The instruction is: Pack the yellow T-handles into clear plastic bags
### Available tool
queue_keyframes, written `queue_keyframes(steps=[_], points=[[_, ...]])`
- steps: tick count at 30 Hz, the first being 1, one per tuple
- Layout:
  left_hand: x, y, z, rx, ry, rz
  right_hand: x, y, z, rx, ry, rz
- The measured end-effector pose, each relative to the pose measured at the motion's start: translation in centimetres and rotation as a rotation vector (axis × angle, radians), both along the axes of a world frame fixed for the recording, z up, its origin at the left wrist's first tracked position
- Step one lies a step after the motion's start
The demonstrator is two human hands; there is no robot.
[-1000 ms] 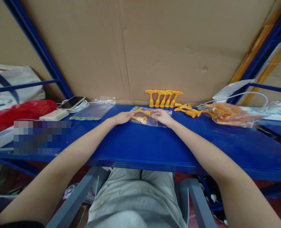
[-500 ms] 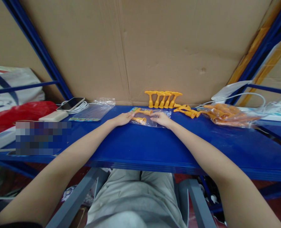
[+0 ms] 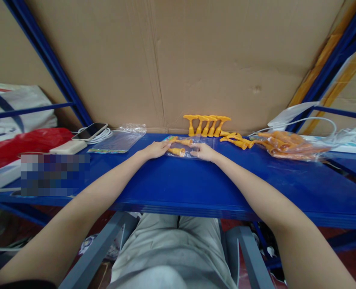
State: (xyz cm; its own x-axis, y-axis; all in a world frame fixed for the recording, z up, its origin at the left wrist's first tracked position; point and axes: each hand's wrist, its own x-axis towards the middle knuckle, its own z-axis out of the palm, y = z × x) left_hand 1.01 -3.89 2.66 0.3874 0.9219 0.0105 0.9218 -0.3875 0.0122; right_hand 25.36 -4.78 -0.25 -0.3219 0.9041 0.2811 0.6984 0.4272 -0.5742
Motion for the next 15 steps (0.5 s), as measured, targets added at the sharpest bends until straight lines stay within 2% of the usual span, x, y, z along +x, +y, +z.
queue_keyframes(steps=[5,8,12,15], points=[[0.0,0.0,0.2,0.042,0.044,0.042,0.0,-0.2,0.4,0.055,0.019,0.020],[-0.2,0.1,0.3,0.053,0.065,0.097,0.1,-0.2,0.8,0.084,0.026,-0.015],[-1.1,0.4,0.6,0.056,0.056,0.191,0.8,-0.5,1.8,0.146,-0.119,-0.136],[-1.9,0.6,0.8,0.067,0.038,0.272,1.9,-1.1,2.9,0.223,-0.346,-0.343]])
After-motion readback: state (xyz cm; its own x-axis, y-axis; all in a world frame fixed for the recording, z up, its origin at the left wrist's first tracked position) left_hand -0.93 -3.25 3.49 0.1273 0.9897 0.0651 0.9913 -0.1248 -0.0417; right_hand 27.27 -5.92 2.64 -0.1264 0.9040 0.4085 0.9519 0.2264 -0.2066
